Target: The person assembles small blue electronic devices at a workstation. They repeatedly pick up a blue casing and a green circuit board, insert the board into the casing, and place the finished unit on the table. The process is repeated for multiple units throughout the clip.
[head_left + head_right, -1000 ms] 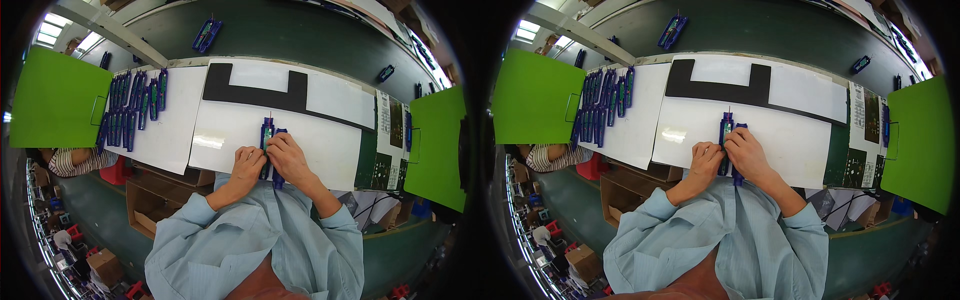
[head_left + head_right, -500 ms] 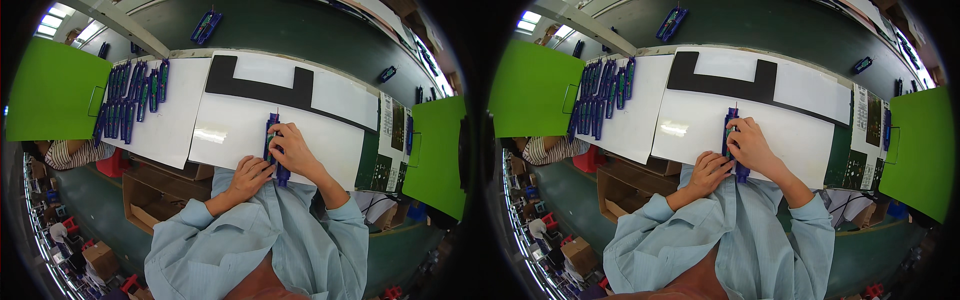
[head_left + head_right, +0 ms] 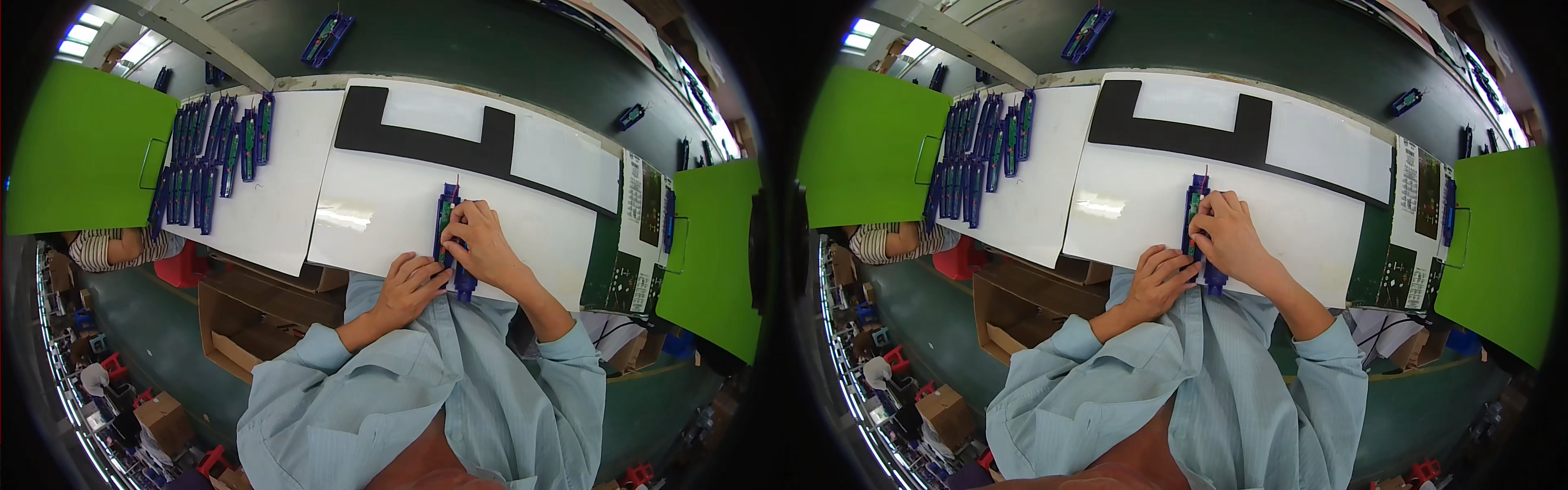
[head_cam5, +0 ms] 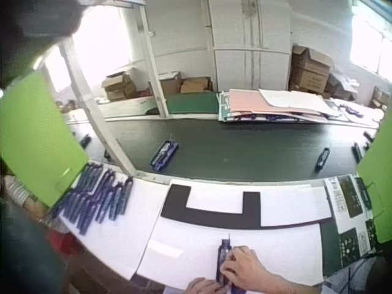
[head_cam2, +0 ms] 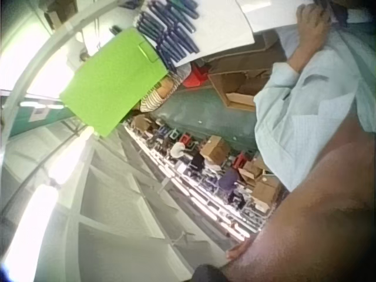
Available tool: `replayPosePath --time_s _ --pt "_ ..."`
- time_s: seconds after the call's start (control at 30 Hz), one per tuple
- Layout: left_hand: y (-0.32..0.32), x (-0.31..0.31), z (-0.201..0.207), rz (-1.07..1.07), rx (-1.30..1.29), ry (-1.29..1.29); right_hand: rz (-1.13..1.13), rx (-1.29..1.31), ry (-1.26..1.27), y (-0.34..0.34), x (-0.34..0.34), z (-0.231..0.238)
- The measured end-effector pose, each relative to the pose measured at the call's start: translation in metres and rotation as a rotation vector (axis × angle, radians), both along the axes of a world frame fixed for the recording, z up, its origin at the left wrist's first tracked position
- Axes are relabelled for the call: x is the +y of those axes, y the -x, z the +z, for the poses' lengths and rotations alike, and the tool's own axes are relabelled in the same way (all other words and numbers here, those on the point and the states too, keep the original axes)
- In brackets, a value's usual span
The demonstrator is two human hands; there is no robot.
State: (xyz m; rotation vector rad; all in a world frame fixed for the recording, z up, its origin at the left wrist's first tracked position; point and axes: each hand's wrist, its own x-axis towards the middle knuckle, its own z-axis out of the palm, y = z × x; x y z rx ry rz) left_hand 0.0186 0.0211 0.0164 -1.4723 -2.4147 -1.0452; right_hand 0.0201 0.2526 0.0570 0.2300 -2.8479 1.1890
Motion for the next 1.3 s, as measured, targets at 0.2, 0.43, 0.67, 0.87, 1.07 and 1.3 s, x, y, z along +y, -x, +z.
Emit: replayPosePath --time_s 0.2,0.43,0.67,0.87,1.07,1.3 --pt "-0.0013 0.0007 -0.0026 0.011 -0.001 0.01 0.002 0.013 0.036 -0.0021 0.0038 -0.0023" --pt "-0.0018 -0.0004 -0.0054 0.017 0.004 0.002 -0.036 0.009 0.078 -0.005 0.0008 -0.005" --pt "-0.0019 0.0 -0.0066 0.024 0.006 0.004 -0.051 -0.033 0.114 -0.0049 0.0029 -0.0042" --pt "-0.0016 0.0005 -0.0066 0.025 0.003 0.003 -0.058 -0.038 0.109 -0.0045 0.0018 -0.0055" --pt "-0.0006 0.0001 -0.0081 0.021 0.003 0.0 -0.027 -0.015 0.054 -0.0053 0.0004 -0.0009" --pt "-0.0023 0.0011 -0.0075 0.04 -0.009 0.002 0.151 0.173 0.0 -0.0091 -0.0003 -0.0068"
